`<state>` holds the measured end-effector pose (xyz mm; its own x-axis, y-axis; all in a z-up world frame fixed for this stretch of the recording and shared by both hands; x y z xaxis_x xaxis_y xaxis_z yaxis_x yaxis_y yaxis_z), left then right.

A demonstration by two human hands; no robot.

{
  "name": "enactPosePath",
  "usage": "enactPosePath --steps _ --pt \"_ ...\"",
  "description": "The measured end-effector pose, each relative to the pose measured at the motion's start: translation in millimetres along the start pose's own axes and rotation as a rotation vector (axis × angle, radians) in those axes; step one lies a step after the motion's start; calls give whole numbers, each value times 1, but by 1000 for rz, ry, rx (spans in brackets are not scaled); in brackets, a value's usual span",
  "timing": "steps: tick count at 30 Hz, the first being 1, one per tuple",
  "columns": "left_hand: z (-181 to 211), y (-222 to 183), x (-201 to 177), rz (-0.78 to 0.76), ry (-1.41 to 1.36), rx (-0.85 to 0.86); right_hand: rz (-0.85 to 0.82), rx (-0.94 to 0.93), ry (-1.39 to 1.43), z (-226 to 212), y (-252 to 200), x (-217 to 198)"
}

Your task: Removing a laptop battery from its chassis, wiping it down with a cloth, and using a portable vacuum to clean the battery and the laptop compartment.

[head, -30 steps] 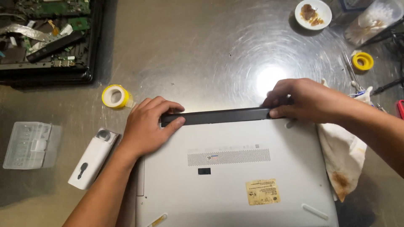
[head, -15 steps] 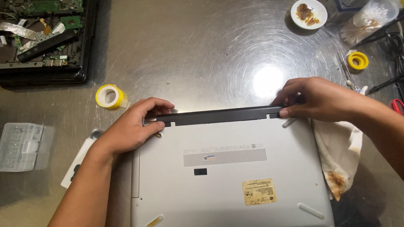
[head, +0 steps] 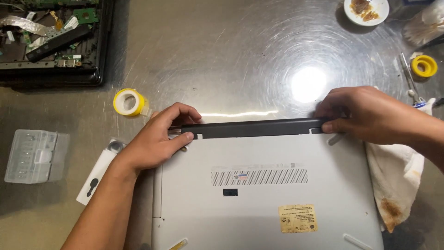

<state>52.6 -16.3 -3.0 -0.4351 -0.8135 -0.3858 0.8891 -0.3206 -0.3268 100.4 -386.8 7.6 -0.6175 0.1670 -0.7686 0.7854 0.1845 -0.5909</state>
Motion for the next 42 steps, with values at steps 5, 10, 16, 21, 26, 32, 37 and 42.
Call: enactPosePath --steps 5,10,16,21,26,32,37,42 --pt "-1 6 0 -17 0 91 -17 65 -21 -2 0 -3" --pt "6 5 1 -3 113 13 -73 130 3 -10 -3 -7" --pt "-5 8 -12 -244 -24 23 -114 143 35 8 11 -2" --pt "-5 17 -12 -308 -32 -35 -95 -1 9 35 29 5" --pt "-6 23 -14 -301 51 -48 255 -262 80 29 8 36" --pt "-8 29 -11 -246 144 -66 622 -466 273 19 -9 36" --pt "-4 20 -15 -237 -36 -46 372 -459 246 29 1 35" --pt "-12 -9 -16 129 -106 134 256 -386 217 65 23 36"
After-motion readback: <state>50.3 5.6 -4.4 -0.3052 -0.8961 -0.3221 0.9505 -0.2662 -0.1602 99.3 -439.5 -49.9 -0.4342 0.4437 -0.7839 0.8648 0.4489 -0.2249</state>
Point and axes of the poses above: each hand's wrist, its own y-axis towards the middle knuckle, its own x-axis out of the palm, z = x × y, the point moved 5 cm from there along y, towards the middle knuckle, and after that the axes turned 3 degrees about -y, right-handed, at the moved point
